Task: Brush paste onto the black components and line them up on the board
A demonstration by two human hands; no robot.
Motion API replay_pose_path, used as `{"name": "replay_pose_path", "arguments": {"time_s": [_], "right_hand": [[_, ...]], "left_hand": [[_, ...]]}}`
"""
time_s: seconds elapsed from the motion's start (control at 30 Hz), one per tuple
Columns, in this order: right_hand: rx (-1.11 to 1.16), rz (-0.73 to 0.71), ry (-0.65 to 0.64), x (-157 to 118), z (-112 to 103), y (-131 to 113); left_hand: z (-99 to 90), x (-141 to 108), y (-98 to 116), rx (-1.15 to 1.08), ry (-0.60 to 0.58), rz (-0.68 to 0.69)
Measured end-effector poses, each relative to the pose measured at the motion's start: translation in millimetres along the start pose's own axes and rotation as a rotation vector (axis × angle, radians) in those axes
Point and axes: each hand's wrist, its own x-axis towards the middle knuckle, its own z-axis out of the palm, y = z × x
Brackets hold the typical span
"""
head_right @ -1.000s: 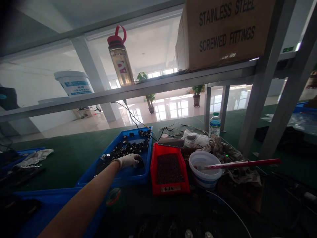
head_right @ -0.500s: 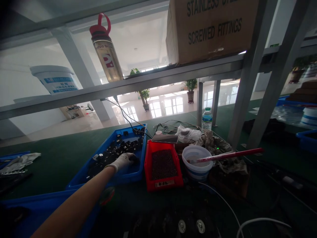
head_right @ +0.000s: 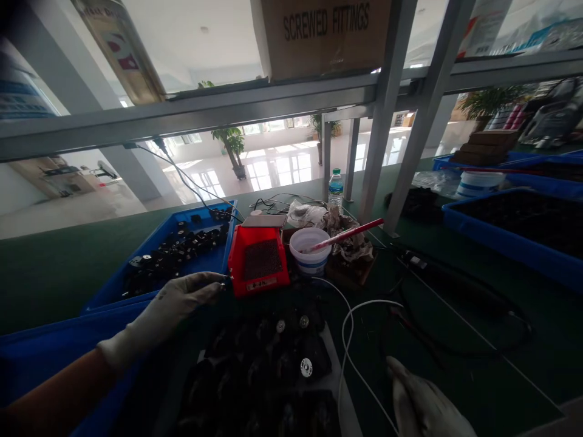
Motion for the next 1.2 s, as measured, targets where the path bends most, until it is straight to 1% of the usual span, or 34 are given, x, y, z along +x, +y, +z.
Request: {"name": "replay_pose_path", "arguments": {"time_s": [0.1,0.17,0.27,0.33,0.37,0.47,0.6,0.7,0.87,0.97,1.1,1.2], "right_hand": [[-0.021,0.005,0.05,-2,0,-12],[-0.035,-0.034,0.067,-1,-2,-19],[-0.046,-0.124,0.107,6,-7,-27],[-0.05,-0.152,0.137,11,-10,-32],[-0.051,-0.158,0.146,12,-10,-33],[-0.038,-0.189,0.134,14,-10,-34],[-0.023,-0.157,0.117,10,-8,-30],[-0.032,-0.155,0.115,8,-7,-28],[-0.033,-0.154,0.116,10,-9,-30],[-0.05,-0.17,0.126,12,-10,-32],[-0.078,-0.182,0.111,11,-9,-29],[-0.073,-0.155,0.108,8,-8,-25]], "left_hand": [[41.5,-42,6,-0.069,-0.143,-0.021],[64.1,-61,7,-0.019,-0.202,0.004],[86.6,-79,7,0.269,-0.216,0.158],[95.6,-85,6,0.464,-0.207,0.268],[99.0,-87,6,0.526,-0.207,0.299],[106.8,-90,4,0.694,-0.218,0.344],[112.7,-90,7,0.814,-0.248,0.362],[114.1,-89,9,0.844,-0.261,0.389],[115.4,-87,6,0.855,-0.222,0.424],[116.0,-83,4,0.856,-0.222,0.44],[113.7,-79,7,0.873,-0.273,0.476],[112.1,-76,12,0.9,-0.324,0.496]]}}
